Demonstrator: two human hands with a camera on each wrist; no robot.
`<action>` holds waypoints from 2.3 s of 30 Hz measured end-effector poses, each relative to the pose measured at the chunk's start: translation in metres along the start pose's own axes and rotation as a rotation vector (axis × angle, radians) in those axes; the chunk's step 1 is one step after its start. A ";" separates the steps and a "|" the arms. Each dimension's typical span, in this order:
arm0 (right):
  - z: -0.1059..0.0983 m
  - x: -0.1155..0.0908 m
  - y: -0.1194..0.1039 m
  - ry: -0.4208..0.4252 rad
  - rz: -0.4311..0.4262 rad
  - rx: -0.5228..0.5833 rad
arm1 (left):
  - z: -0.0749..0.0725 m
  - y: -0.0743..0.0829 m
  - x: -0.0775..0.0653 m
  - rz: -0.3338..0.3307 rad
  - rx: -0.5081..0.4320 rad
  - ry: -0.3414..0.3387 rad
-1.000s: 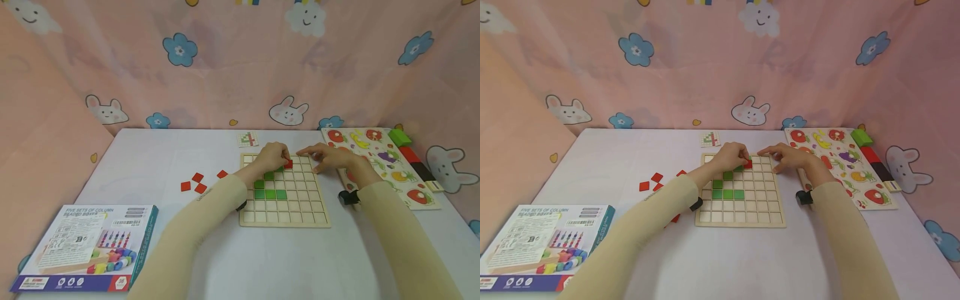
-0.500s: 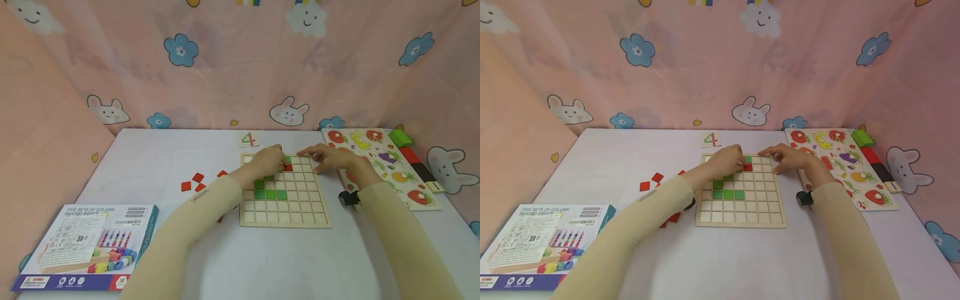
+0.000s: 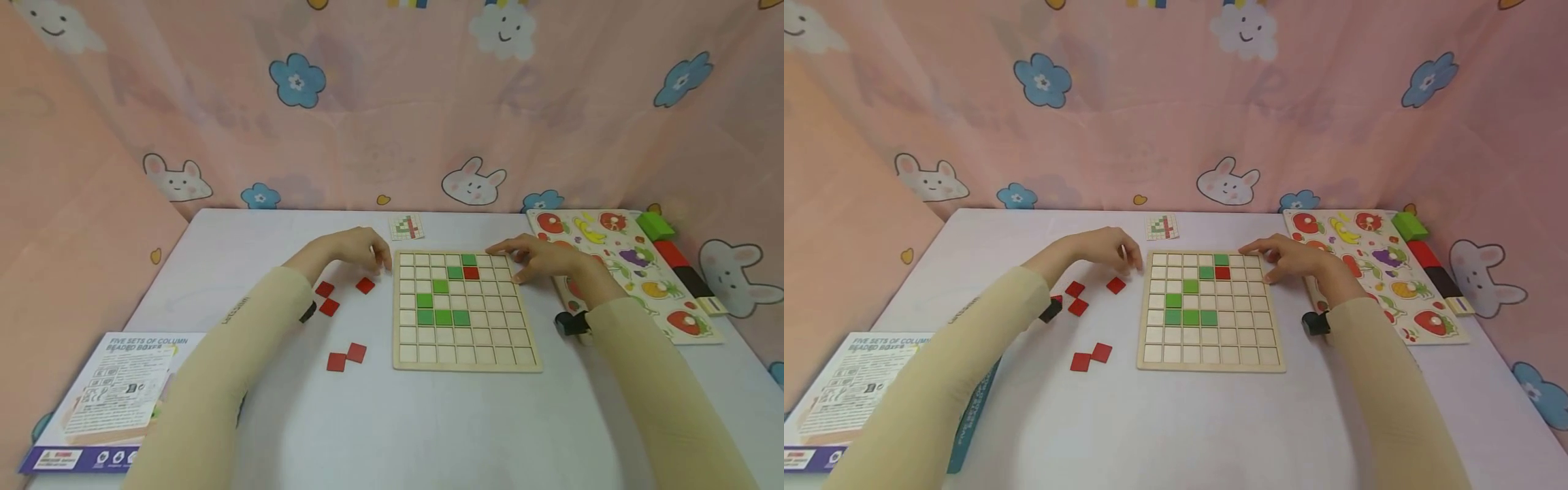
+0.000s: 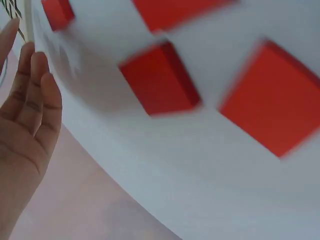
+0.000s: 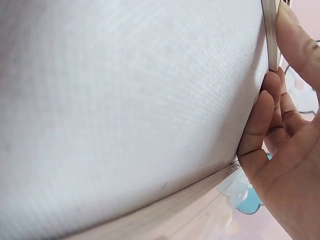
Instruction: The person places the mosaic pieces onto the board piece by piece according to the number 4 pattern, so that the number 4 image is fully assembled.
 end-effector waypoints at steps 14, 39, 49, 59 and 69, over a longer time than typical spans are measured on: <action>0.001 0.002 0.000 -0.015 -0.002 0.013 | 0.010 -0.023 -0.021 -0.085 0.016 -0.075; 0.001 0.001 0.003 -0.007 -0.036 0.014 | 0.064 0.119 0.060 0.103 -0.120 0.249; 0.001 0.001 0.004 -0.004 -0.060 0.023 | 0.080 0.131 0.060 0.072 0.155 0.318; 0.002 -0.001 0.001 -0.004 -0.025 0.032 | 0.055 0.101 0.046 0.153 0.170 0.222; 0.001 0.000 0.003 0.005 0.008 0.004 | 0.001 0.012 -0.004 0.075 0.041 -0.015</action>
Point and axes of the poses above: each hand's wrist, its own x-axis towards the middle knuckle, its own z-axis out of the palm, y = z × x, the point moved 2 cm from there along x, towards the middle knuckle, and after that the axes turned 2 degrees about -z, right-handed, at the moved point
